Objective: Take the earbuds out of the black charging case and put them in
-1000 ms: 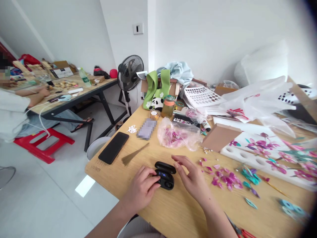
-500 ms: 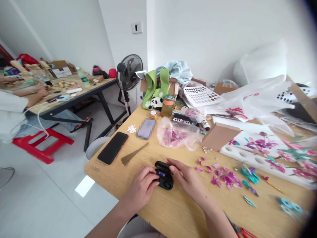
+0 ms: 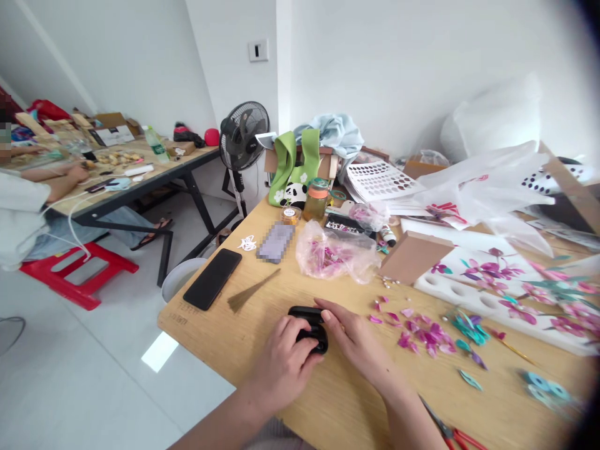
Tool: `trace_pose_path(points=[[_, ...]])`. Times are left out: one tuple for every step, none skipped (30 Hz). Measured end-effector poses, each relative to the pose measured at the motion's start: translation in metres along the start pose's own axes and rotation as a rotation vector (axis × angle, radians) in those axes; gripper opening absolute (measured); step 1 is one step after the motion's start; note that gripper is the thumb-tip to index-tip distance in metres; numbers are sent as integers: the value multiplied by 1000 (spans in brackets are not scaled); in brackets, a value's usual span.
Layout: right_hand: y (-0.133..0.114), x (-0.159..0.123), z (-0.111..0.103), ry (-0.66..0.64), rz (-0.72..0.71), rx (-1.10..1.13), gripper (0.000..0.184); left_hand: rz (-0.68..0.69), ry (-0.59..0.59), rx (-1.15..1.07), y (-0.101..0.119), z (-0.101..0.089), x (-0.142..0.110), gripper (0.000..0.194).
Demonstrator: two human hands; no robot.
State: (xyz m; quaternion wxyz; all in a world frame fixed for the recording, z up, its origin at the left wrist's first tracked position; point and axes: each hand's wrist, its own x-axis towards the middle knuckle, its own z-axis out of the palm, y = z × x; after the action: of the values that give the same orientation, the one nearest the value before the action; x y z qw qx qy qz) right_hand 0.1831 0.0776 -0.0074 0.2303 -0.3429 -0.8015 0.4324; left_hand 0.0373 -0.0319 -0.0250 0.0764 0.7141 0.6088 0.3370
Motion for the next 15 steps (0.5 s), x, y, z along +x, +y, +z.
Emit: trace_pose_path(points=[[0,0,0,-1,5,0,47,-5,15,13,1,2,1,14],[-1,-1,0,-5,9,-1,47,-14,29,25,2,4,1,14],[-1,-1,0,-10,11,-3,47,-23,41,33,3,5,2,13],[-2,-2,0,-14,11,-5,47,-32,45,36,4,6,2,12],[-2,-2,0,-17,11,-8,47,-41,46,35,5,7,3,11],[-3,-2,-1,-20,11,-10,47,-49,48,31,6,8,3,10],[-3,-2,-1,-22,9,-11,47,-55,52,25,6,9,3,9],[-3,-2,-1,-24,8,-11,47,-58,59,19,7,10,4,9],[-4,-2,-1,-26,6,-10,47,-59,67,13,7,11,4,10],[-4,-1,-1,-29,5,-9,47,-58,79,6,7,12,4,11],[-4,-1,-1,-32,5,-8,47,-54,89,-2,7,13,4,11],[-3,-1,-1,-33,5,-8,47,-49,95,-11,7,13,3,10],[-3,-1,0,-34,5,-7,47,-45,101,-17,7,13,3,10],[-3,-1,0,-35,5,-8,47,-40,106,-22,7,13,3,10],[-3,-1,0,-35,3,-7,46,-37,111,-24,7,13,3,9]])
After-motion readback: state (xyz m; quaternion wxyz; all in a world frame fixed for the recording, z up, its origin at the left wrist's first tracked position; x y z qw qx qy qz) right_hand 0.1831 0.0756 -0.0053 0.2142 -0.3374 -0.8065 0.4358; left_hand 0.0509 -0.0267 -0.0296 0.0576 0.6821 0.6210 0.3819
